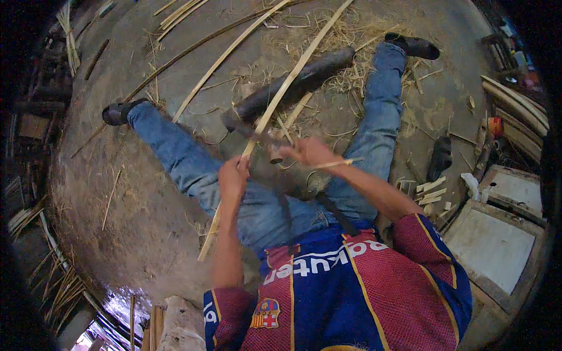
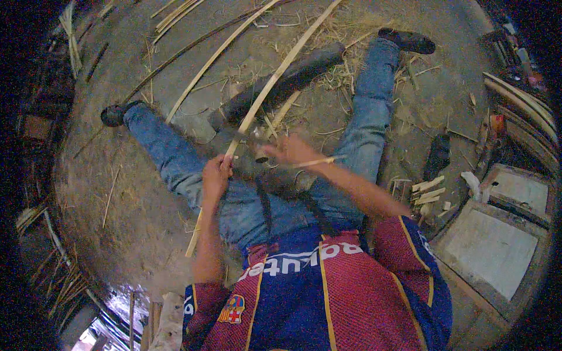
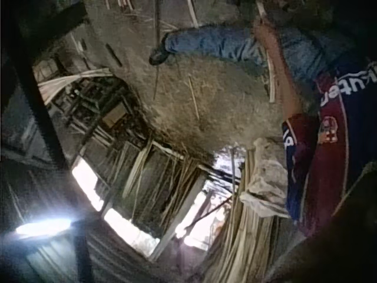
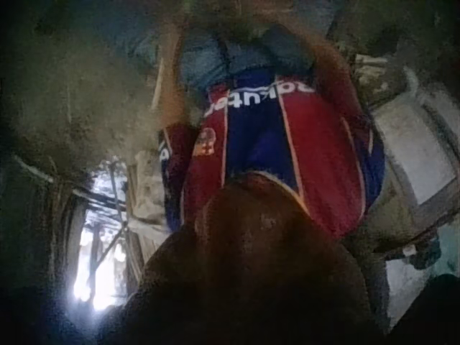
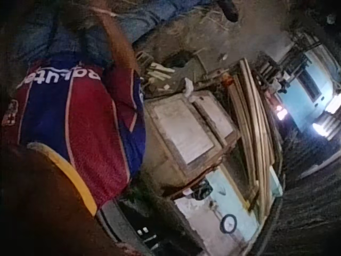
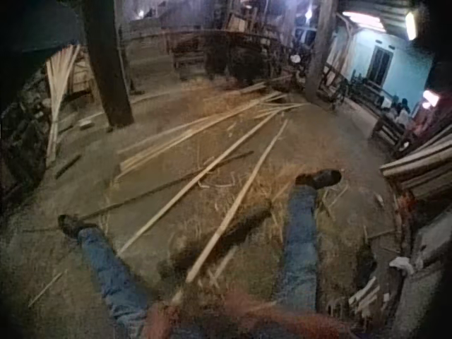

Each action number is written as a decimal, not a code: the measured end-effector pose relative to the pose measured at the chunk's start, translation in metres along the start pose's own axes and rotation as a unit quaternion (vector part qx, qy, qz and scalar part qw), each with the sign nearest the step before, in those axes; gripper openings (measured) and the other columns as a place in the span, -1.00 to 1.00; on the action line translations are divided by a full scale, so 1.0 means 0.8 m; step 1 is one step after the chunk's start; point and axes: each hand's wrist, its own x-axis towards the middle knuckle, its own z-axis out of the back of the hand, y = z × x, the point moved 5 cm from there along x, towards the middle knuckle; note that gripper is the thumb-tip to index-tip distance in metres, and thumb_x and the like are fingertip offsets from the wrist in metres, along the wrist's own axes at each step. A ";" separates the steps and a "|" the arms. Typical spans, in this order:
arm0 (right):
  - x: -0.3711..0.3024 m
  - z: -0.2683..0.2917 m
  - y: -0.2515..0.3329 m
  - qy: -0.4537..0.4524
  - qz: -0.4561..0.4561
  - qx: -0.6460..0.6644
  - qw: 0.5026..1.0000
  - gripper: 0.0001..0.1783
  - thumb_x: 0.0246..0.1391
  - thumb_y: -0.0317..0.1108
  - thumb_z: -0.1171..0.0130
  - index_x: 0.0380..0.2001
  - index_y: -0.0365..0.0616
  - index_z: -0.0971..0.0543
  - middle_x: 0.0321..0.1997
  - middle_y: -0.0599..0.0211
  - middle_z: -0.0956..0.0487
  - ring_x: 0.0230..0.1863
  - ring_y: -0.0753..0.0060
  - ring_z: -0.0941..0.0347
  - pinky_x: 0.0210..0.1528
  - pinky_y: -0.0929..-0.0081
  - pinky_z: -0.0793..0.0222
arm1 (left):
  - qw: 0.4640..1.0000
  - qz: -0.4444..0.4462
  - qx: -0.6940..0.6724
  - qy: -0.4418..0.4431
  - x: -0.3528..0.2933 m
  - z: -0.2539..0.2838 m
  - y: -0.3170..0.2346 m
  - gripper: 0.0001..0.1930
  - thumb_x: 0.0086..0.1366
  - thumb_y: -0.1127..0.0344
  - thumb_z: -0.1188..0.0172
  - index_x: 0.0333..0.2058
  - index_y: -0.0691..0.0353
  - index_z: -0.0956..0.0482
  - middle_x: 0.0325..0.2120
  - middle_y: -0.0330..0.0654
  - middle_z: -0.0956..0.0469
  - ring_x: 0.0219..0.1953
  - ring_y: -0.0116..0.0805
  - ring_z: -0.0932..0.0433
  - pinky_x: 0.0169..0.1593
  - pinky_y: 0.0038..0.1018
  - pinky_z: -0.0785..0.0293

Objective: The person sits on the floor and uses a knife to shave a long bamboo strip held against a cylindrical support. They repeatedly scrape the surface to remove thin layers, occasionally repositioning the strip and inspecting the shaved surface.

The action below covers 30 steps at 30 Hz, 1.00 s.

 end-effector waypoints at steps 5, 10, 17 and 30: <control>0.018 0.011 -0.026 -0.010 -0.021 -0.051 0.998 -0.20 0.20 0.40 0.11 -0.32 -0.26 -0.60 -0.60 -0.09 -0.55 -0.42 -0.23 -0.55 -0.24 -0.04 -0.45 | 0.985 -0.024 0.119 -0.122 -0.046 0.018 -0.050 -0.62 0.42 0.04 -0.02 -0.33 0.23 -0.63 -0.54 0.04 -0.58 -0.43 0.10 -0.56 -0.32 -0.12 -0.41; 0.053 0.027 -0.071 -0.113 -0.097 -0.012 0.989 -0.22 0.20 0.40 0.12 -0.34 -0.20 -0.61 -0.61 -0.06 -0.55 -0.40 -0.19 -0.58 -0.27 -0.02 -0.47 | 0.990 -0.009 0.103 -0.092 -0.036 0.016 -0.038 -0.63 0.41 0.03 -0.04 -0.31 0.22 -0.63 -0.48 0.06 -0.61 -0.38 0.13 -0.57 -0.27 -0.10 -0.43; 0.067 0.069 -0.119 -0.127 -0.166 -0.088 0.974 -0.34 0.21 0.33 0.06 -0.33 -0.11 -0.60 -0.43 -0.06 -0.60 -0.32 -0.19 -0.57 -0.27 0.05 -0.48 | 0.994 -0.010 0.078 -0.078 -0.050 0.017 -0.046 -0.62 0.42 0.07 -0.05 -0.37 0.28 -0.60 -0.58 -0.02 -0.55 -0.50 -0.07 -0.52 -0.36 -0.24 -0.38; 0.050 0.011 -0.065 0.028 0.126 -0.156 0.979 -0.19 0.21 0.42 0.19 -0.34 -0.17 -0.64 -0.37 -0.11 -0.62 -0.27 -0.22 -0.57 -0.20 -0.06 -0.47 | 0.999 0.019 -0.015 -0.032 -0.047 0.015 -0.024 -0.61 0.42 0.09 -0.05 -0.47 0.27 -0.56 -0.72 -0.24 -0.41 -0.63 -0.43 -0.38 -0.50 -0.41 -0.28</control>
